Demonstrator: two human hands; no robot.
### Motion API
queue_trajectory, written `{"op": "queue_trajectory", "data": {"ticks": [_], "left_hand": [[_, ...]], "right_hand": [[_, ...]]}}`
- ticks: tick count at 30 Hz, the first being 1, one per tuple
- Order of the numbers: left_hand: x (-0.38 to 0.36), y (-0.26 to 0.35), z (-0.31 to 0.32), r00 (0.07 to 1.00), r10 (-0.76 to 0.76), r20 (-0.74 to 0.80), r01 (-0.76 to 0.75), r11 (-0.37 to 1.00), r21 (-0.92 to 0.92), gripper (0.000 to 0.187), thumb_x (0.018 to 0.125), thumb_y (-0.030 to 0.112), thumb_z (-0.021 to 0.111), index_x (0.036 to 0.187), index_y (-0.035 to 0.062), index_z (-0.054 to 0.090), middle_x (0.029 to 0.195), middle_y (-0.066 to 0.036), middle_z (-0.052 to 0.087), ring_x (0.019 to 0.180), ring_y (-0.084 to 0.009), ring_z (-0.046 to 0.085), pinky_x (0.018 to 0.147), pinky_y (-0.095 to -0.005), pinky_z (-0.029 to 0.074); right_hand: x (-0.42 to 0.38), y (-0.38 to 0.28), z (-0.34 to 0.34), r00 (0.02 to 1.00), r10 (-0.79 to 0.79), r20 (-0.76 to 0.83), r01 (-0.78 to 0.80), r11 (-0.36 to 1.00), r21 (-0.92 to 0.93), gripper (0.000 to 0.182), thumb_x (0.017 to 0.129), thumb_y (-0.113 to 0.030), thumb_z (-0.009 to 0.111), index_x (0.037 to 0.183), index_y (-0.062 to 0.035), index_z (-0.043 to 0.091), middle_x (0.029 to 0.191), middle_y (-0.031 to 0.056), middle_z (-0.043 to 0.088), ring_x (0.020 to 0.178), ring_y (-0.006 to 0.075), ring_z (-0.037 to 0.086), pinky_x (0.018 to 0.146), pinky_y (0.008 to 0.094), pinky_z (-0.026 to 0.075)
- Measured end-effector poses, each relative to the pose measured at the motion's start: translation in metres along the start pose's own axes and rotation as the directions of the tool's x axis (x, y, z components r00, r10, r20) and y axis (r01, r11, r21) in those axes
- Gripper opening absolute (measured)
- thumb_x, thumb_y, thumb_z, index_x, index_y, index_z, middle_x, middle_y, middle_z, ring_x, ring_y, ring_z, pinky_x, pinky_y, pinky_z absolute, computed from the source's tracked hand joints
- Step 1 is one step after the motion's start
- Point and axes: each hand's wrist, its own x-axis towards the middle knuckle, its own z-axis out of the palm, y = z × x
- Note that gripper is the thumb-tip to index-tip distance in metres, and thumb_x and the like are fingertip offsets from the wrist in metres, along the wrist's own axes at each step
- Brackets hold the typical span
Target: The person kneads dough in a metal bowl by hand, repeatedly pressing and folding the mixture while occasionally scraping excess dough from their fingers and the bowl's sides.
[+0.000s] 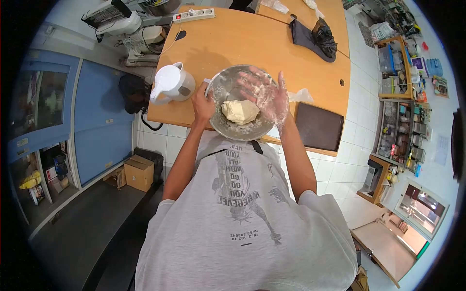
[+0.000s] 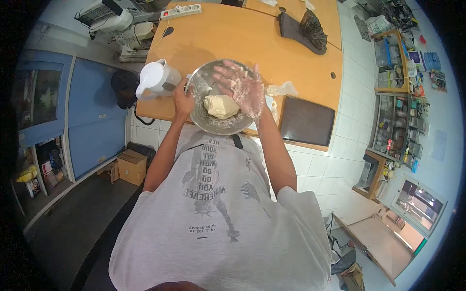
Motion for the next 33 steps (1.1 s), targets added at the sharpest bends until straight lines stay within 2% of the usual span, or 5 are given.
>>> {"op": "queue_trajectory", "data": {"ticks": [4,7,10,25,33], "left_hand": [[-0.001,0.004,-0.004,1.0,0.0,-0.011,-0.001,0.997,-0.073,0.009,0.098,0.005,0.066,0.099,-0.0026,0.062,0.085,-0.024,0.065,0.076,-0.0415,0.061,0.073,-0.0477,0.048],[-0.001,0.001,-0.002,0.999,0.037,-0.027,-0.038,0.998,-0.04,0.012,0.099,0.008,0.067,0.098,-0.003,0.062,0.082,-0.024,0.063,0.073,-0.0409,0.059,0.072,-0.0475,0.047],[-0.004,0.006,-0.003,0.997,0.056,-0.058,-0.06,0.996,-0.06,0.014,0.098,0.009,0.067,0.097,-0.0038,0.062,0.081,-0.024,0.062,0.074,-0.0407,0.059,0.072,-0.0467,0.047],[0.006,0.008,-0.002,0.997,0.053,0.059,-0.052,0.999,-0.008,0.01,0.095,-0.002,0.062,0.105,-0.0029,0.06,0.093,-0.028,0.065,0.091,-0.0523,0.061,0.078,-0.0512,0.048],[0.021,-0.006,-0.003,0.991,0.032,0.127,-0.034,0.999,0.015,0.013,0.096,0.001,0.065,0.109,-0.0033,0.065,0.096,-0.026,0.07,0.089,-0.0459,0.067,0.081,-0.0459,0.051]], "right_hand": [[0.031,0.043,-0.023,0.967,-0.2,-0.157,0.14,0.933,-0.331,0.072,0.107,-0.067,0.04,0.151,-0.0119,0.055,0.151,0.0154,0.059,0.141,0.033,0.053,0.12,0.0503,0.04],[0.032,0.071,-0.008,0.999,-0.043,0.012,0.001,-0.255,-0.967,0.069,0.098,-0.052,0.058,0.153,-0.0115,0.052,0.158,0.0173,0.051,0.148,0.0351,0.047,0.122,0.0622,0.031],[0.037,0.117,-0.013,0.999,-0.035,-0.008,-0.021,-0.4,-0.916,0.08,0.087,-0.053,0.069,0.153,-0.0117,0.052,0.153,0.0165,0.054,0.144,0.0336,0.05,0.116,0.0661,0.033],[0.091,0.125,-0.025,0.694,-0.43,-0.577,-0.48,0.322,-0.816,0.07,0.092,-0.065,0.062,0.102,0.0013,0.079,0.099,0.0279,0.076,0.099,0.0457,0.074,0.088,0.0508,0.059],[0.023,0.127,-0.054,0.976,-0.205,-0.074,-0.02,0.256,-0.966,0.097,0.101,-0.072,0.044,0.163,0.001,0.03,0.173,0.0224,0.022,0.159,0.041,0.022,0.128,0.0624,0.015]]}}
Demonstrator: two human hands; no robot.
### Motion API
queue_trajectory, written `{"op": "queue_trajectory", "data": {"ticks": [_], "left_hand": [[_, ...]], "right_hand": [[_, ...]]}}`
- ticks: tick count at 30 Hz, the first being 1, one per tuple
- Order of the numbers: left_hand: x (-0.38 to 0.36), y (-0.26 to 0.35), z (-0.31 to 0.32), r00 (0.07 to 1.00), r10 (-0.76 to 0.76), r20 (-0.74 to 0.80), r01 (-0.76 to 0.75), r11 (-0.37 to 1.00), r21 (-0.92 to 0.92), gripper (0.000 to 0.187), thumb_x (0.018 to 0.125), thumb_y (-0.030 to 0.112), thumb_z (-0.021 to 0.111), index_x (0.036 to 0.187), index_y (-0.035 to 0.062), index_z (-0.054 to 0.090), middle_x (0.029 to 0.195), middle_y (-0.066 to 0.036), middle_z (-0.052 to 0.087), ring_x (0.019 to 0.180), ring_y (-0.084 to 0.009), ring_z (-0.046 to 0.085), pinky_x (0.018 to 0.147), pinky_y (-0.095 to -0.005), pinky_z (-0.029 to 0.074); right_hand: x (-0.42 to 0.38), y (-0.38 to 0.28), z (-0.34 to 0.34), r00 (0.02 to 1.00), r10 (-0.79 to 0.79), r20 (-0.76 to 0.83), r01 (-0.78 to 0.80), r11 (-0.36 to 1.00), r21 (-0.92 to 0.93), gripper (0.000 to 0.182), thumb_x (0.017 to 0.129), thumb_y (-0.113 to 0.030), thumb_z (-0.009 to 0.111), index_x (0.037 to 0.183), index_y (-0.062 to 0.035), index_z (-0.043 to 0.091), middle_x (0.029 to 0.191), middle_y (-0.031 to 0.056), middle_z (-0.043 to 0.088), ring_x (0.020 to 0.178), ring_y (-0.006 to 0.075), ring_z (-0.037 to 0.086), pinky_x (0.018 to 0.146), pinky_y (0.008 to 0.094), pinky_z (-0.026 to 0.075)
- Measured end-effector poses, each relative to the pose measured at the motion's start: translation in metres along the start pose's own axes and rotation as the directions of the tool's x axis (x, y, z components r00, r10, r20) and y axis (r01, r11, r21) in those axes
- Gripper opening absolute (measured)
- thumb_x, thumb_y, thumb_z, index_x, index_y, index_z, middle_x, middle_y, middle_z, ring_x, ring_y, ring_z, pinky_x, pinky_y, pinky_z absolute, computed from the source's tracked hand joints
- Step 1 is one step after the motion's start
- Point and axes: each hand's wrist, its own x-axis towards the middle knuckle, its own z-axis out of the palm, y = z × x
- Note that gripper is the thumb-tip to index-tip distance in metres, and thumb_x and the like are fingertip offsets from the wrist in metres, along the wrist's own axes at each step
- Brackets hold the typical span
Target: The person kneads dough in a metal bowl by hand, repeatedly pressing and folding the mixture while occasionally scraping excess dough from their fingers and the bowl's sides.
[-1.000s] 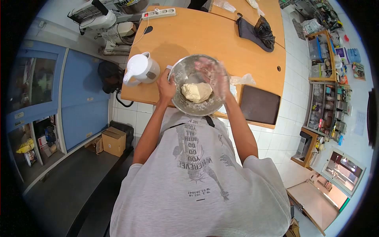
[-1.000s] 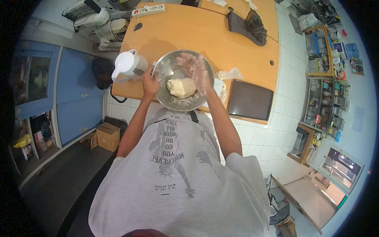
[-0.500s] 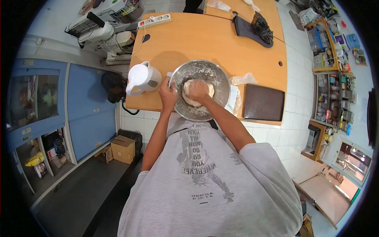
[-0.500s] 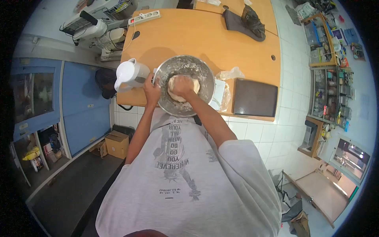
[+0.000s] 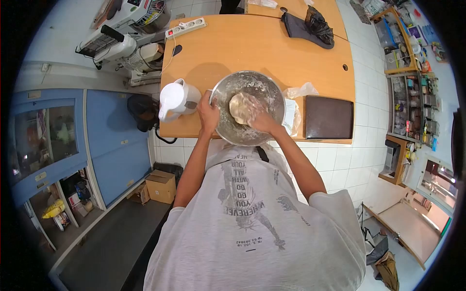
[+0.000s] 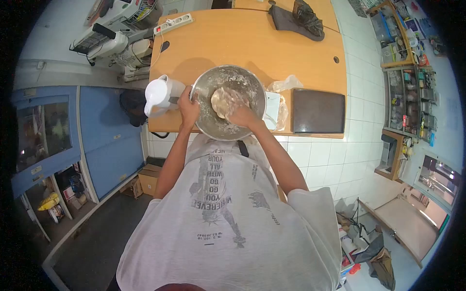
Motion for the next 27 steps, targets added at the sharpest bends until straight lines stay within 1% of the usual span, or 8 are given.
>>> {"op": "queue_trajectory", "data": {"ticks": [3,6,9,10,16,19,21,27], "left_hand": [[0.0,0.004,0.002,0.999,0.031,-0.031,-0.031,0.999,-0.007,0.013,0.096,0.002,0.066,0.108,-0.0035,0.065,0.095,-0.026,0.07,0.088,-0.0464,0.066,0.079,-0.0465,0.051],[0.003,0.009,-0.003,1.0,0.008,-0.002,-0.008,1.0,-0.027,0.008,0.093,-0.005,0.064,0.101,-0.0046,0.061,0.091,-0.027,0.065,0.088,-0.049,0.063,0.077,-0.0502,0.049],[0.003,0.006,-0.002,1.0,-0.016,0.004,0.016,0.996,-0.086,0.01,0.093,-0.006,0.063,0.102,-0.0048,0.061,0.095,-0.027,0.065,0.093,-0.0487,0.064,0.079,-0.0506,0.049],[0.003,0.001,-0.002,1.0,-0.017,0.008,0.017,0.995,-0.094,0.01,0.093,-0.006,0.063,0.102,-0.0048,0.061,0.095,-0.027,0.065,0.093,-0.0487,0.064,0.079,-0.0506,0.049],[0.009,0.002,-0.002,0.996,0.091,0.022,-0.086,0.984,-0.158,0.038,0.09,-0.012,0.057,0.125,-0.0014,0.063,0.113,-0.028,0.067,0.109,-0.0509,0.063,0.09,-0.0528,0.05],[0.008,0.002,0.001,0.996,0.034,0.086,-0.021,0.989,-0.146,0.046,0.089,-0.014,0.055,0.132,0.0,0.062,0.116,-0.028,0.067,0.112,-0.0518,0.062,0.092,-0.0529,0.05],[0.007,-0.001,0.003,0.997,0.059,0.045,-0.052,0.989,-0.136,0.044,0.089,-0.014,0.055,0.131,-0.0005,0.062,0.117,-0.029,0.067,0.113,-0.0517,0.062,0.092,-0.0535,0.05],[0.007,0.0,0.002,0.996,0.075,0.048,-0.066,0.982,-0.175,0.038,0.092,-0.013,0.056,0.128,-0.0015,0.063,0.117,-0.03,0.067,0.112,-0.0519,0.062,0.093,-0.0542,0.049]], "right_hand": [[-0.039,-0.044,-0.041,0.995,-0.074,0.06,0.081,0.988,-0.131,0.081,0.103,-0.06,0.054,0.156,0.0006,0.045,0.165,0.0222,0.039,0.156,0.0413,0.031,0.127,0.058,0.024],[-0.051,-0.059,-0.051,0.996,-0.09,0.022,0.089,0.995,0.046,0.055,0.101,-0.035,0.07,0.147,-0.0072,0.059,0.143,0.0171,0.064,0.139,0.0392,0.054,0.117,0.0496,0.042],[-0.017,-0.041,-0.03,0.933,-0.14,-0.332,0.05,0.963,-0.266,0.05,0.102,-0.035,0.069,0.142,-0.0053,0.063,0.144,0.0181,0.063,0.136,0.0395,0.056,0.118,0.0471,0.043],[0.002,-0.059,-0.039,0.925,-0.023,-0.38,-0.028,0.991,-0.128,0.047,0.103,-0.037,0.067,0.135,-0.0034,0.066,0.143,0.0195,0.063,0.135,0.0416,0.056,0.116,0.0476,0.043],[0.068,-0.044,0.026,0.967,-0.079,-0.242,-0.006,0.942,-0.335,0.042,0.103,-0.04,0.059,0.123,-0.005,0.07,0.127,0.0263,0.068,0.116,0.043,0.066,0.1,0.0524,0.054],[0.034,-0.076,0.0,0.993,0.048,-0.111,-0.07,0.978,-0.196,0.04,0.1,-0.04,0.063,0.118,-0.0055,0.071,0.127,0.0258,0.068,0.112,0.0433,0.069,0.095,0.0516,0.057],[0.019,-0.067,0.009,0.98,0.197,0.028,-0.178,0.928,-0.326,0.046,0.099,-0.046,0.062,0.122,-0.0066,0.072,0.138,0.025,0.064,0.119,0.0434,0.066,0.099,0.0513,0.055],[-0.009,-0.065,0.016,0.967,-0.147,-0.207,-0.008,0.798,-0.603,0.062,0.098,-0.056,0.058,0.134,-0.0072,0.067,0.141,0.0212,0.063,0.138,0.0396,0.054,0.12,0.0614,0.031]]}}
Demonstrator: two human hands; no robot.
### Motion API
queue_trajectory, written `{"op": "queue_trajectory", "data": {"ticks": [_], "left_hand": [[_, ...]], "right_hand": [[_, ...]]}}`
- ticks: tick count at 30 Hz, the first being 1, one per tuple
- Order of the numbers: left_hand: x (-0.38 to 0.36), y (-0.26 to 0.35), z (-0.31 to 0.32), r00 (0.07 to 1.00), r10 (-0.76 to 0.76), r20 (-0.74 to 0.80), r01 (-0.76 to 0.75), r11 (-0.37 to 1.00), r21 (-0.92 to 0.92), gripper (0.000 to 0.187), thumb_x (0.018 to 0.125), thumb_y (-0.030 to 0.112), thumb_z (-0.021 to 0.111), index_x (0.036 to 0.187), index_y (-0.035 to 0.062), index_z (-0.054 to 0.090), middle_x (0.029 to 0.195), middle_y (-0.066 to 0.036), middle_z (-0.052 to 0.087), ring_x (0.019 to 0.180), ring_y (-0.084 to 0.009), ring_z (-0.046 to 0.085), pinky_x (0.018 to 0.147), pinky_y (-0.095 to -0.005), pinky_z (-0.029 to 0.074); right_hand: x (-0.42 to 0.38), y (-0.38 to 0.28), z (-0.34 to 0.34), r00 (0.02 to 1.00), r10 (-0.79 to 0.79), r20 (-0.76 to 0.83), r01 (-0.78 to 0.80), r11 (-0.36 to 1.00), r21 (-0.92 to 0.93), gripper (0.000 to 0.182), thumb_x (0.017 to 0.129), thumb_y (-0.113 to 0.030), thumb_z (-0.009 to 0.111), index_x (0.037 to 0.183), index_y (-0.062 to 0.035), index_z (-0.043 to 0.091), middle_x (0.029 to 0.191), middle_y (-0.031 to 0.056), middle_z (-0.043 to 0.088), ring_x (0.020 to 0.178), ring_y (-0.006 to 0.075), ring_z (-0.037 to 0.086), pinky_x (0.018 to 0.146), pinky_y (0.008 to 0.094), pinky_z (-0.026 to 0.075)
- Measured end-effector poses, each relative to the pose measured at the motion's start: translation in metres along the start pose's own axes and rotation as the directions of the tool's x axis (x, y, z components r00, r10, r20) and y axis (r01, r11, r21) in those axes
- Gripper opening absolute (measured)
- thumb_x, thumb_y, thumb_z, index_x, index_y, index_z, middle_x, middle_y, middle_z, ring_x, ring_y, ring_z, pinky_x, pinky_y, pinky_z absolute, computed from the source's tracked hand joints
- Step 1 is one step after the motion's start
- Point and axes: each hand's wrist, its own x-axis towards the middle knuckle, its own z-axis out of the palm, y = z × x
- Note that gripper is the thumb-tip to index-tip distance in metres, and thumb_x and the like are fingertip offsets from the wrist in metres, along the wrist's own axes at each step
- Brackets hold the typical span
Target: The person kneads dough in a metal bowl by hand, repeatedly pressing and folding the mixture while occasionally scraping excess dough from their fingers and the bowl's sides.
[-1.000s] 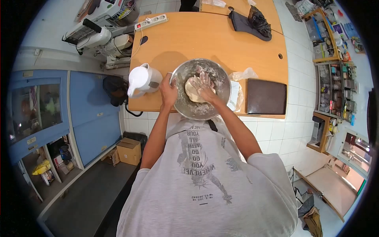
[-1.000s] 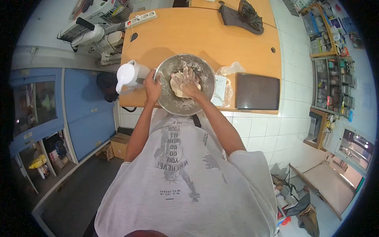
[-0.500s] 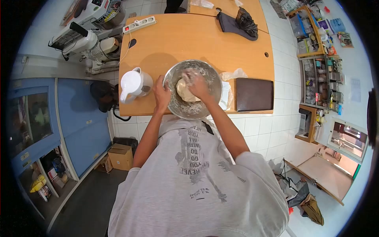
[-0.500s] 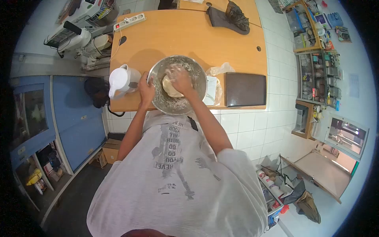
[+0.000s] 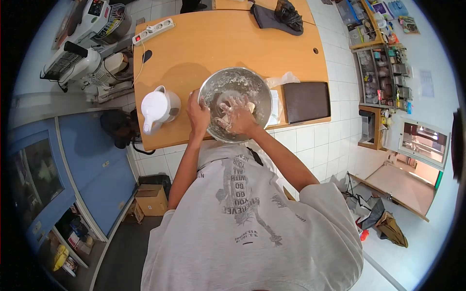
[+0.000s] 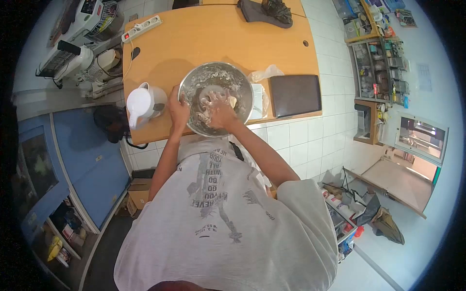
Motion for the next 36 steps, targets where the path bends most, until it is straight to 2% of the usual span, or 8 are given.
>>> {"op": "queue_trajectory", "data": {"ticks": [16,24,26,27,28,32,34,36], "left_hand": [[0.0,-0.013,0.007,1.0,0.014,0.008,-0.015,0.998,0.061,0.026,0.101,0.001,0.055,0.126,-0.001,0.063,0.113,-0.025,0.069,0.11,-0.0462,0.064,0.096,-0.0481,0.049],[0.005,-0.006,0.0,0.997,-0.023,0.071,0.021,0.999,0.029,0.03,0.097,-0.004,0.057,0.126,-0.0026,0.062,0.113,-0.027,0.068,0.11,-0.0488,0.063,0.094,-0.0508,0.049],[0.003,-0.007,-0.001,0.999,-0.001,0.035,-0.001,0.999,0.033,0.032,0.093,-0.009,0.057,0.124,-0.0041,0.062,0.112,-0.028,0.067,0.108,-0.0509,0.062,0.091,-0.0524,0.05],[0.002,-0.007,-0.002,0.999,0.003,0.047,-0.005,0.999,0.043,0.035,0.092,-0.01,0.057,0.126,-0.0036,0.062,0.112,-0.028,0.068,0.108,-0.0508,0.063,0.091,-0.0523,0.05],[0.002,-0.007,-0.002,0.998,0.006,0.057,-0.009,0.999,0.051,0.037,0.091,-0.012,0.058,0.127,-0.0031,0.063,0.113,-0.028,0.068,0.108,-0.0507,0.064,0.091,-0.0523,0.05],[0.001,-0.006,-0.003,0.999,0.036,0.026,-0.036,0.999,0.0,0.04,0.09,-0.012,0.058,0.129,-0.0023,0.063,0.113,-0.028,0.068,0.108,-0.0503,0.064,0.09,-0.0519,0.051],[0.002,-0.006,-0.003,0.998,-0.021,0.062,0.021,1.0,-0.009,0.031,0.097,-0.003,0.058,0.127,0.0007,0.065,0.115,-0.026,0.07,0.113,-0.0483,0.065,0.093,-0.0512,0.051],[0.001,-0.004,-0.003,0.998,-0.021,0.055,0.022,1.0,-0.013,0.031,0.097,-0.003,0.058,0.126,0.0005,0.065,0.114,-0.026,0.07,0.112,-0.0485,0.065,0.092,-0.051,0.051]], "right_hand": [[0.069,0.026,0.053,0.947,0.23,0.226,-0.261,0.958,0.12,0.051,0.091,-0.06,0.062,0.087,-0.0127,0.082,0.095,0.018,0.079,0.097,0.0354,0.075,0.105,0.0477,0.051],[0.04,0.026,0.072,0.97,0.245,0.008,-0.232,0.905,0.356,0.067,0.103,-0.062,0.043,0.142,-0.0101,0.062,0.141,0.0212,0.063,0.137,0.0399,0.054,0.122,0.0637,0.026],[0.023,0.046,0.089,0.981,-0.112,-0.156,0.114,0.993,0.003,0.07,0.107,-0.061,0.035,0.151,-0.0104,0.055,0.144,0.0201,0.062,0.141,0.0383,0.05,0.121,0.059,0.028],[0.027,0.035,0.046,0.993,0.116,-0.028,-0.063,0.71,0.701,0.071,0.108,-0.062,0.034,0.152,-0.0099,0.053,0.145,0.0192,0.061,0.141,0.0365,0.051,0.121,0.0582,0.03],[0.029,0.029,0.018,0.956,0.188,0.224,-0.23,0.007,0.973,0.072,0.108,-0.063,0.034,0.152,-0.0094,0.052,0.147,0.0182,0.06,0.14,0.0347,0.052,0.12,0.0574,0.032],[0.016,0.033,-0.048,0.937,0.246,0.248,0.054,-0.802,0.595,0.079,0.107,-0.071,0.032,0.149,-0.0083,0.055,0.143,0.0145,0.063,0.136,0.0298,0.055,0.119,0.0499,0.037],[0.017,0.041,-0.048,0.962,0.229,0.149,0.089,-0.779,0.621,0.092,0.102,-0.079,0.03,0.156,-0.0067,0.047,0.149,0.0173,0.058,0.144,0.0293,0.049,0.123,0.0509,0.032],[0.018,0.045,-0.049,0.886,0.351,0.304,-0.247,-0.2,0.948,0.085,0.103,-0.072,0.039,0.157,-0.0059,0.045,0.157,0.0187,0.051,0.151,0.0318,0.041,0.126,0.0543,0.026]]}}
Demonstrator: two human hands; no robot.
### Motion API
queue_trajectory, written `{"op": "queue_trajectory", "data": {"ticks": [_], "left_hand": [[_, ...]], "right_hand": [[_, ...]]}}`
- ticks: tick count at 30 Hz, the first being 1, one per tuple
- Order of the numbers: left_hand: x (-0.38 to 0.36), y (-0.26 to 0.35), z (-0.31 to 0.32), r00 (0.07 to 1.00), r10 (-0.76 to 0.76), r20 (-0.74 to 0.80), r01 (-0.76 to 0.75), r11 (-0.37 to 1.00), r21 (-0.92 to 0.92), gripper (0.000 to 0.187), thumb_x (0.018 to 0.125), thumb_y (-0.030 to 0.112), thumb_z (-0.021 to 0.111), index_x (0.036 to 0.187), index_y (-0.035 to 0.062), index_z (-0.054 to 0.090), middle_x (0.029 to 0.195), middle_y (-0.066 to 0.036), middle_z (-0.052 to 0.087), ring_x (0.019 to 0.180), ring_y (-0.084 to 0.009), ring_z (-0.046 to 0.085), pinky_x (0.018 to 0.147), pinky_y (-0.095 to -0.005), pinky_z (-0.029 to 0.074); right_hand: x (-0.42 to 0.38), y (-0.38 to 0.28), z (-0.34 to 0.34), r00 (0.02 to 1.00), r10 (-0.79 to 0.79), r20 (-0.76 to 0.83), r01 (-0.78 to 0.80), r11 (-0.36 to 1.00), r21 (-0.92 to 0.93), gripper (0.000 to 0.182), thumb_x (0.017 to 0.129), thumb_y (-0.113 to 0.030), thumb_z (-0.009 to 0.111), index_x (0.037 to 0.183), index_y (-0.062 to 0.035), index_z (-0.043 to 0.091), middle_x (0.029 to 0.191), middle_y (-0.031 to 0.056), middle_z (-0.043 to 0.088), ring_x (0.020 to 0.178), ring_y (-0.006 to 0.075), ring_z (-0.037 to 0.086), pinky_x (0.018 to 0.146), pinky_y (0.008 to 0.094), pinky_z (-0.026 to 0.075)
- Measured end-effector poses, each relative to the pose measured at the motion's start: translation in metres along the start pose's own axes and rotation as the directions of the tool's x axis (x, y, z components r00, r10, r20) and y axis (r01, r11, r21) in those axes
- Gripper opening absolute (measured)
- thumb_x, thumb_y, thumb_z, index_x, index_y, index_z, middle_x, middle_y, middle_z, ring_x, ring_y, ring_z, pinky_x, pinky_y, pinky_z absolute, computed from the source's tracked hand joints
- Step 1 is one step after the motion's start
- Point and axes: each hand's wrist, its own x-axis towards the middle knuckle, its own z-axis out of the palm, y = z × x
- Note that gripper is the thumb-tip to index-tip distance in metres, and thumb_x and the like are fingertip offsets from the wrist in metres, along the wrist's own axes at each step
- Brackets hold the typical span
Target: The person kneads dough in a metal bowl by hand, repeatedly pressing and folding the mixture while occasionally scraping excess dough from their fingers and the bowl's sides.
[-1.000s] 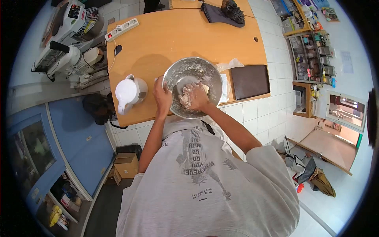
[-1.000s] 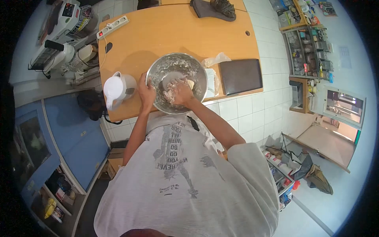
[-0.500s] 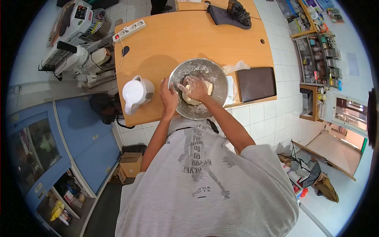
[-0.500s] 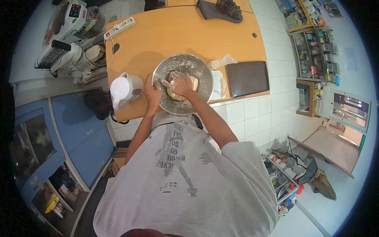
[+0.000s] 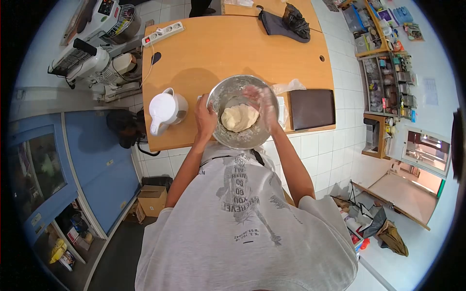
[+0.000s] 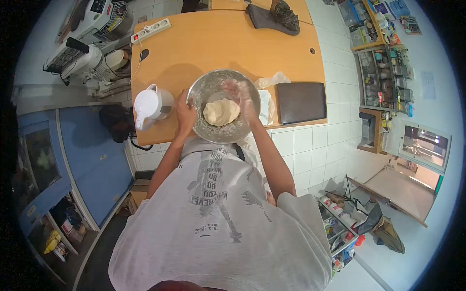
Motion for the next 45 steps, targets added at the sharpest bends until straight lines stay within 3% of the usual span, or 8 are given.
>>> {"op": "queue_trajectory", "data": {"ticks": [7,22,28,30,34,39,41,45], "left_hand": [[0.002,0.001,-0.002,1.0,0.018,0.014,-0.018,0.999,0.026,0.038,0.091,-0.012,0.057,0.127,-0.002,0.064,0.113,-0.028,0.068,0.108,-0.0507,0.064,0.091,-0.0528,0.051],[-0.002,-0.006,-0.005,0.998,-0.006,0.067,0.001,0.997,0.077,0.028,0.102,0.003,0.058,0.129,-0.0037,0.062,0.117,-0.028,0.068,0.113,-0.0472,0.065,0.097,-0.0491,0.05],[0.001,-0.009,0.0,0.998,0.032,0.053,-0.033,0.999,0.025,0.024,0.103,0.005,0.057,0.125,-0.0033,0.063,0.114,-0.025,0.069,0.109,-0.0434,0.066,0.097,-0.0475,0.05],[0.002,-0.004,-0.002,0.998,0.014,0.068,-0.014,1.0,0.01,0.025,0.103,0.005,0.057,0.125,-0.0032,0.063,0.114,-0.025,0.069,0.109,-0.0434,0.066,0.097,-0.0474,0.049],[0.002,0.0,-0.005,0.998,0.009,0.062,-0.011,0.999,0.03,0.031,0.097,-0.004,0.058,0.127,-0.0014,0.063,0.114,-0.028,0.067,0.109,-0.0495,0.063,0.092,-0.0526,0.05],[-0.001,0.003,-0.005,0.999,0.016,0.041,-0.016,1.0,0.017,0.031,0.097,-0.004,0.058,0.128,-0.0014,0.063,0.115,-0.028,0.067,0.109,-0.0498,0.063,0.092,-0.053,0.049],[-0.002,0.0,-0.005,0.999,0.004,0.053,-0.005,1.0,0.008,0.032,0.097,-0.003,0.057,0.128,-0.0013,0.063,0.115,-0.028,0.067,0.109,-0.0501,0.063,0.093,-0.0531,0.049],[-0.003,-0.004,-0.003,0.997,-0.008,0.072,0.004,0.999,0.046,0.032,0.098,-0.002,0.058,0.129,-0.0014,0.062,0.118,-0.028,0.067,0.111,-0.0505,0.062,0.094,-0.0532,0.049]], "right_hand": [[-0.018,0.05,0.06,0.958,0.219,0.184,0.232,-0.221,-0.947,0.067,0.104,-0.054,0.047,0.162,-0.0204,0.045,0.176,0.0171,0.017,0.163,0.039,0.009,0.118,0.0819,0.001],[-0.042,0.005,0.072,0.927,0.292,0.237,0.319,-0.274,-0.907,0.071,0.101,-0.055,0.054,0.165,-0.0255,0.038,0.173,0.0176,0.025,0.148,0.049,0.042,0.123,0.0666,0.027],[-0.005,0.047,0.029,0.911,-0.025,0.412,0.399,0.309,-0.863,0.072,0.107,-0.061,0.042,0.167,-0.0234,0.03,0.159,0.0288,0.045,0.107,0.0436,0.074,0.09,0.0551,0.061],[0.014,0.073,-0.003,0.749,0.591,0.3,-0.468,0.792,-0.391,0.077,0.106,-0.068,0.038,0.17,-0.0284,0.02,0.165,0.0266,0.038,0.1,0.0399,0.077,0.072,0.0485,0.066],[0.016,0.044,0.002,0.748,0.403,0.528,-0.232,0.903,-0.36,0.077,0.108,-0.068,0.033,0.171,-0.0318,0.009,0.172,0.0236,0.021,0.098,0.0399,0.077,0.067,0.044,0.066],[0.018,0.039,0.009,0.751,0.616,0.239,-0.471,0.753,-0.46,0.067,0.112,-0.055,0.033,0.169,-0.0216,0.025,0.158,0.0236,0.049,0.099,0.0406,0.078,0.076,0.0465,0.066],[0.025,0.114,-0.016,0.65,-0.261,0.714,0.712,-0.12,-0.692,0.062,0.109,-0.045,0.042,0.16,-0.0094,0.041,0.142,0.0275,0.063,0.094,0.0403,0.077,0.082,0.0492,0.063],[0.011,0.096,0.013,0.871,0.132,0.473,0.482,-0.05,-0.875,0.058,0.1,-0.035,0.053,0.149,-0.0037,0.053,0.128,0.0285,0.069,0.093,0.0385,0.076,0.085,0.0521,0.059]]}}
